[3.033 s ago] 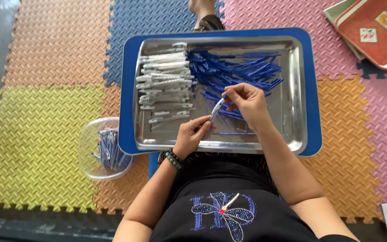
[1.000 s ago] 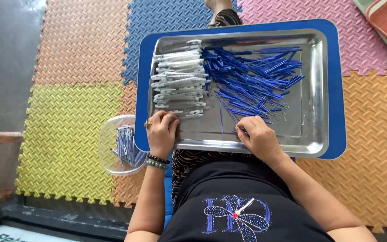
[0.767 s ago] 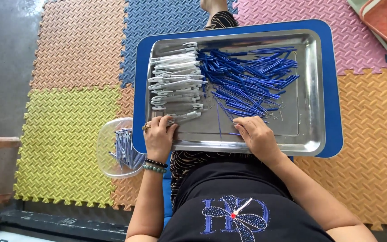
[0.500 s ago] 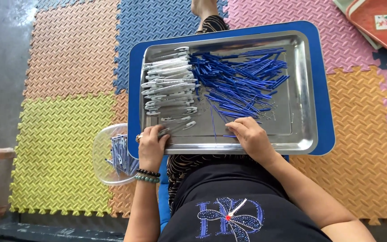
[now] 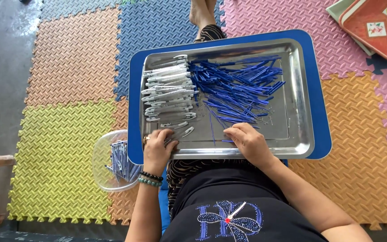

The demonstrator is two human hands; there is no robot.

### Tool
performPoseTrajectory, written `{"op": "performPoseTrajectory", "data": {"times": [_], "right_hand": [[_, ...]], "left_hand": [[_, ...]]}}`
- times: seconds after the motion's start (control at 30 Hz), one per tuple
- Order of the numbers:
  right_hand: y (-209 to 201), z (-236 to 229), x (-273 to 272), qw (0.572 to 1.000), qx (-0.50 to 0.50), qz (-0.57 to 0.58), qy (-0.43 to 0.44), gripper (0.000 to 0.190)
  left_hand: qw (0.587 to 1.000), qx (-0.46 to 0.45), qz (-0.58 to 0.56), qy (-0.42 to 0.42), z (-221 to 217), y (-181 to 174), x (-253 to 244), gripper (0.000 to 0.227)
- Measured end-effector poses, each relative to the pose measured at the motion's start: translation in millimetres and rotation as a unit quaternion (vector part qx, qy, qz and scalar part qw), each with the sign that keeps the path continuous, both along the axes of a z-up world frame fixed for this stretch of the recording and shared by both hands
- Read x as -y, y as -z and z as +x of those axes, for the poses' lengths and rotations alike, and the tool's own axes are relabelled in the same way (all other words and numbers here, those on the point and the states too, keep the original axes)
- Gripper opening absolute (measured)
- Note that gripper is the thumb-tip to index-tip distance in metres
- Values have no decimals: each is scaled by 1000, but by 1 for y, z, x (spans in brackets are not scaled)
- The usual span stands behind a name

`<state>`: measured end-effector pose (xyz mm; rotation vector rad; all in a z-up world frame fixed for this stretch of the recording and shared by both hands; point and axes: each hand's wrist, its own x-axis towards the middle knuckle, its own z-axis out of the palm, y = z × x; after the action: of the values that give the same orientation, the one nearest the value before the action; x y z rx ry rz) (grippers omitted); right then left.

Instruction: Assembling ballpoint pens by inserting ink refills into pen barrels

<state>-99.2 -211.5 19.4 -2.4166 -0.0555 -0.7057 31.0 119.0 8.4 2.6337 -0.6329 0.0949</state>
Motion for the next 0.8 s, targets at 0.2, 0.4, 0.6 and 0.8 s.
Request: {"op": "performPoseTrajectory", "data": {"times": [0.2, 0.4, 0.6, 0.8], "right_hand": [[1, 0, 1, 1000, -20, 4, -4, 12], [-2, 0, 3, 999, -31, 19, -18, 12], [-4, 0, 0, 999, -26, 21, -10, 11], [-10, 1, 2, 997, -16, 74, -11, 13]], "left_hand": [[1000, -1, -6, -1, -3, 2, -13, 29], [999, 12, 34, -2, -7, -19, -12, 19], [996, 68, -43, -29, -12, -32, -3, 22], [972, 16, -234, 5, -13, -47, 40, 24]]}}
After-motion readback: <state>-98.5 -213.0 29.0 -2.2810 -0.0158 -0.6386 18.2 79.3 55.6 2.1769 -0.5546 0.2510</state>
